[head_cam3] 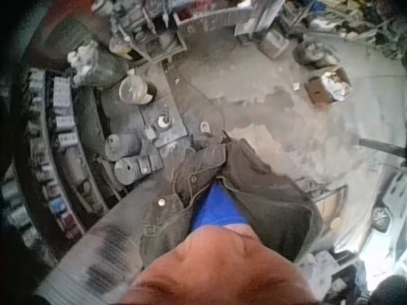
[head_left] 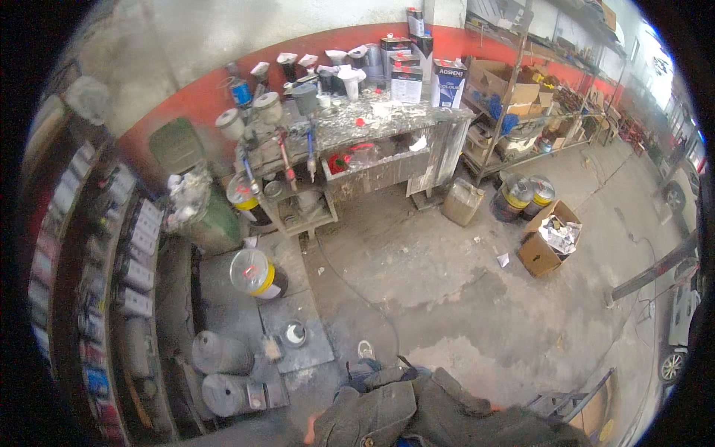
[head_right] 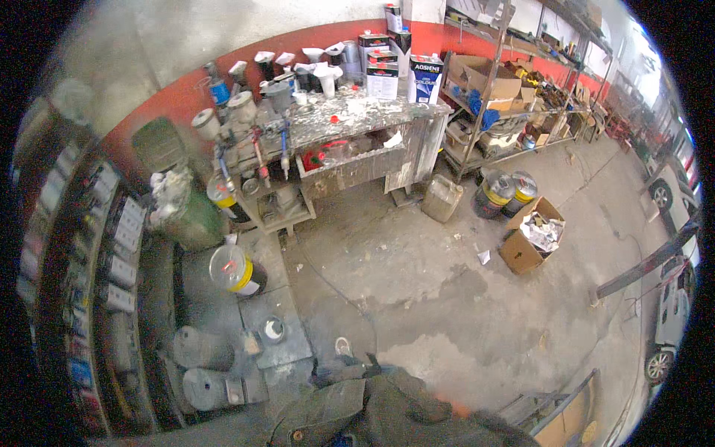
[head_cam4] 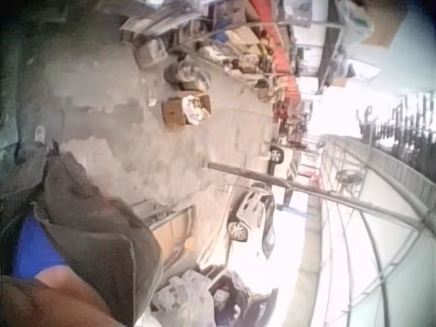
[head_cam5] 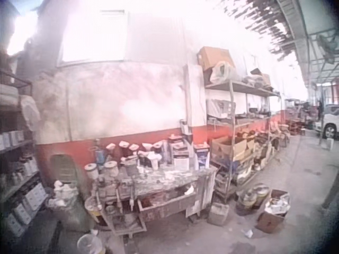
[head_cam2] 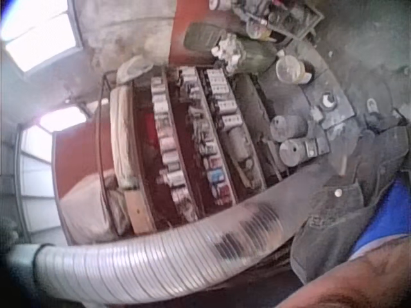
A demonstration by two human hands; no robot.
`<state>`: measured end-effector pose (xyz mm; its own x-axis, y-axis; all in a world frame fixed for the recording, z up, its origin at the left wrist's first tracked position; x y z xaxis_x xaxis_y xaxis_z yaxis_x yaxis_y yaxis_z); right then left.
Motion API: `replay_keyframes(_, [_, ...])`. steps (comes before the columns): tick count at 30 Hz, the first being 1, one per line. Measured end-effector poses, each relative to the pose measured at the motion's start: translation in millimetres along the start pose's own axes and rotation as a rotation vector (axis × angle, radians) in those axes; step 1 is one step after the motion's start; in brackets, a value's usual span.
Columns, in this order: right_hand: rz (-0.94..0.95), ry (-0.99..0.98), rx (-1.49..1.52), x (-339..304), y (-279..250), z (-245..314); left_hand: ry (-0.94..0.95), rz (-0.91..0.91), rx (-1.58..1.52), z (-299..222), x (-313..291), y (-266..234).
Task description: The person retrieves a paint sprayer and a small container, then pours liquid from a large paint can into the container. They add a smaller amount from a bottle and stir the mixture with a metal stick. The person pours the mixed paint into a funnel and continues stirring.
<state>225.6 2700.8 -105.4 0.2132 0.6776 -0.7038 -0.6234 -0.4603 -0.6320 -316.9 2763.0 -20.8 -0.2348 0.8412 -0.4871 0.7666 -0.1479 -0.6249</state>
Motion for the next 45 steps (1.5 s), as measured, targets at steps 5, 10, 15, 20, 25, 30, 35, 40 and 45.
replay_keyframes(5, [0.033,0.277,0.408,-6,-14,61,-0.099,0.062,0.044,-31,110,-22])
replay_keyframes(10, [0.099,0.364,0.470,44,-71,119,-0.316,-0.006,-0.137,-64,168,-27])
replay_keyframes(15, [0.150,0.367,0.540,152,-140,185,-0.451,-0.082,-0.208,-136,228,-32])
replay_keyframes(20, [0.294,0.349,0.462,240,-229,236,-0.658,-0.124,-0.304,-200,206,2])
replay_keyframes(25, [0.396,0.350,0.388,295,-297,272,-0.788,-0.195,-0.471,-280,218,24])
replay_keyframes(30, [0.442,0.328,0.302,342,-363,298,-0.880,-0.277,-0.780,-335,236,49])
replay_keyframes(35, [0.378,0.343,0.287,390,-445,311,-1.045,-0.353,-1.168,-358,250,77])
replay_keyframes(40, [0.296,0.318,0.362,450,-523,347,-1.222,-0.394,-1.534,-368,258,120])
replay_keyframes(45, [0.178,0.118,0.537,459,-558,524,-1.320,-0.398,-1.662,-364,281,116])
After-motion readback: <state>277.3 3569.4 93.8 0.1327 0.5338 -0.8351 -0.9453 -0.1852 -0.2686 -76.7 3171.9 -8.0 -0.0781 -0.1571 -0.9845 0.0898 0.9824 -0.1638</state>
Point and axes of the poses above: each hand's wrist, its own x-axis towards the middle knuckle, its own y-axis out of the palm, z = x × y, the point moved 4 cm from there along x, towards the middle knuckle, and after that the axes turned 13 degrees about -z, right-handed, at the moved point
